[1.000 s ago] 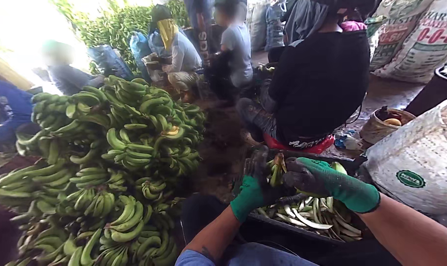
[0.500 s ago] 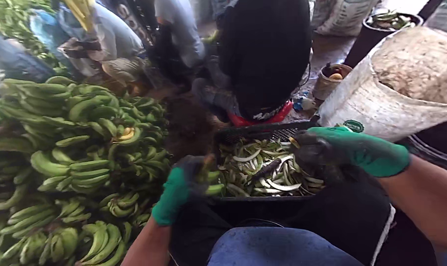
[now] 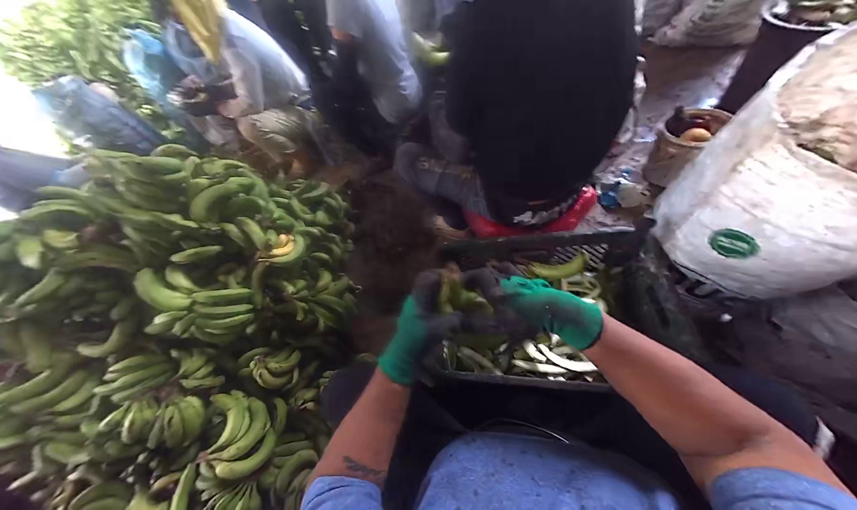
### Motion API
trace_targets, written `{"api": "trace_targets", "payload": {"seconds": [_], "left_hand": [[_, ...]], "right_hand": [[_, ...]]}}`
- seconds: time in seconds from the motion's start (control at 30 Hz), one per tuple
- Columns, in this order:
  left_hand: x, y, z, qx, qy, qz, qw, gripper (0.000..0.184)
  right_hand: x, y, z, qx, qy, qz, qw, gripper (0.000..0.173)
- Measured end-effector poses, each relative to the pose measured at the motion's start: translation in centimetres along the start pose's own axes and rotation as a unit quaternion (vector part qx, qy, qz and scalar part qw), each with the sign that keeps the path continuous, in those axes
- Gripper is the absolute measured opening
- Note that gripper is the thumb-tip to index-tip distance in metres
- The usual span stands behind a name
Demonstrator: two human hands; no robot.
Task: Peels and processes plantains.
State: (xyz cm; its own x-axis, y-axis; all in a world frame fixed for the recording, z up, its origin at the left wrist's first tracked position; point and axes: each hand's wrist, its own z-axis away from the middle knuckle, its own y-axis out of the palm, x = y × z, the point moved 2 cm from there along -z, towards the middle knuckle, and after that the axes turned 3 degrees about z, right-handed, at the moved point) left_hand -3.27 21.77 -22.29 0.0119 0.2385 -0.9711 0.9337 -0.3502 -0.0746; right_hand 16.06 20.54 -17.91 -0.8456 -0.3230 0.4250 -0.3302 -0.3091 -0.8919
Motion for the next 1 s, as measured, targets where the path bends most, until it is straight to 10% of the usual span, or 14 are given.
{"api": "trace_targets", "payload": {"seconds": [0.33, 0.5, 0.63, 0.8, 1.0], "left_hand": [[-0.8, 2.1, 1.2, -0.003, 0.183, -0.115, 0.976, 0.046], [-1.3, 2.4, 1.5, 0.041, 0.160, -0.235, 0.958, 0.041], [-2.2, 2.0, 0.7, 0.119, 0.147, -0.234, 0.954, 0.045], [-6.5, 1.0, 2.7, 0.236, 0.136, -0.375, 0.886, 0.031], [-6.2, -9.0, 4.1, 0.069, 0.182, -0.470, 0.861, 0.027]], "right_hand": [[0.7, 1.3, 0.7, 0.006, -0.100, -0.001, 0.995, 0.085], [1.5, 0.8, 1.5, 0.123, 0.022, 0.135, 0.983, 0.080], [-1.1, 3.5, 1.6, -0.039, -0.090, 0.017, 0.995, 0.070], [-1.2, 0.4, 5.4, 0.124, -0.059, 0.060, 0.989, 0.058], [-7.0, -4.0, 11.3, 0.114, 0.093, 0.043, 0.988, 0.040]]}}
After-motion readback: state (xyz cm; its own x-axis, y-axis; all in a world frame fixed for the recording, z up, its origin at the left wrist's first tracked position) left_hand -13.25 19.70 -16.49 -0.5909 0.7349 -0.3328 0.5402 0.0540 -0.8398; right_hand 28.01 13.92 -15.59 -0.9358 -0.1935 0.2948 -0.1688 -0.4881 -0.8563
